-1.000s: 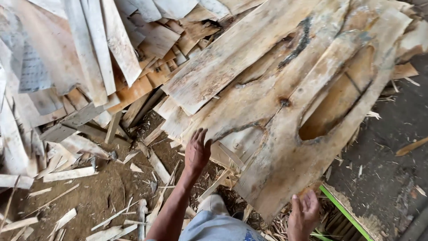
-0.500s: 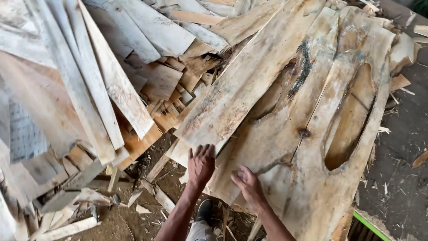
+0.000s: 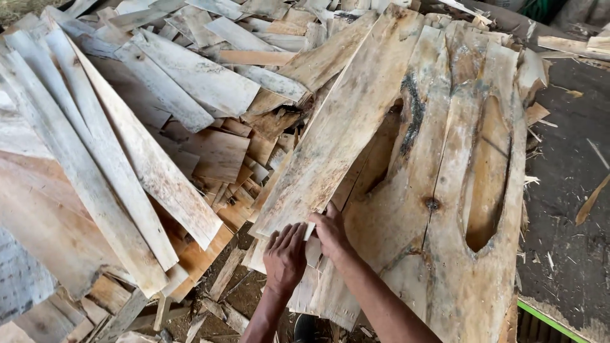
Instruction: Trimming and cutting thin strips of wood or veneer using a large manual lever-blade.
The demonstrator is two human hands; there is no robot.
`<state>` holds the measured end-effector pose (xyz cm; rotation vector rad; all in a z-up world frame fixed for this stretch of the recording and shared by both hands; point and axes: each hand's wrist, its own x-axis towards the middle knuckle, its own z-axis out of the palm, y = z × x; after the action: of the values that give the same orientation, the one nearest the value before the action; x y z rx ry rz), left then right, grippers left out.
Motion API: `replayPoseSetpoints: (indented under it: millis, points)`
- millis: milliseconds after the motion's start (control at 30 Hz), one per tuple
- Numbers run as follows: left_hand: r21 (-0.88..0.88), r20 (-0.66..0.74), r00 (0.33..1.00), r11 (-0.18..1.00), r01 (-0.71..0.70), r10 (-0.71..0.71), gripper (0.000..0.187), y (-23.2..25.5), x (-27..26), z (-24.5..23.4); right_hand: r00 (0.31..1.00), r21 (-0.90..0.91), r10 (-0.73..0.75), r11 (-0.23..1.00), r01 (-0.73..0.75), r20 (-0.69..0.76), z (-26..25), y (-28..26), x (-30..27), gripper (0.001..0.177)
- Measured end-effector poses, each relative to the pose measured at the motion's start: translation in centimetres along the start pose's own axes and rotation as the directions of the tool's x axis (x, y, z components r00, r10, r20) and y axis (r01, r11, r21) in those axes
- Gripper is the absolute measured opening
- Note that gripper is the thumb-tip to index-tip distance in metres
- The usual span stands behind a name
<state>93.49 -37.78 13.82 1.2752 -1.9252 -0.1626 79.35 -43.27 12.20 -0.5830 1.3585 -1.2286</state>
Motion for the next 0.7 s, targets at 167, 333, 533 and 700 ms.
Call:
replayPoseSetpoints:
  millis: [167,333,533,700]
  points:
    - [0.008,-0.083,0.996,0.999,-0.041,0.042,0.029,0.4,0.2,-2.8,0.984,0.110,-0.153,0.984,0.142,0.094,1.1,-2.2,-3.4,0.049]
    - [0.006,0.130,0.991,1.000,0.019,-0.020,0.037,-0.1,-0.5,-1.0,0.993,-0.356,-0.040,0.931,0.077,0.110,-4.8,-0.3,-3.6,0.059]
    - [0.206,0.756,0.618,0.974,0.091,-0.218,0.067,1.5,-7.0,4.0,0.882,-0.918,-0.472,0.357,0.173,-0.017,-20.7,3.6,-6.2,0.085]
    - [0.151,0.659,0.727,0.981,0.119,-0.190,0.080,4.7,-9.3,4.8,0.873,-0.994,-0.480,0.099,-0.039,-0.082,-27.4,6.3,-12.3,0.089]
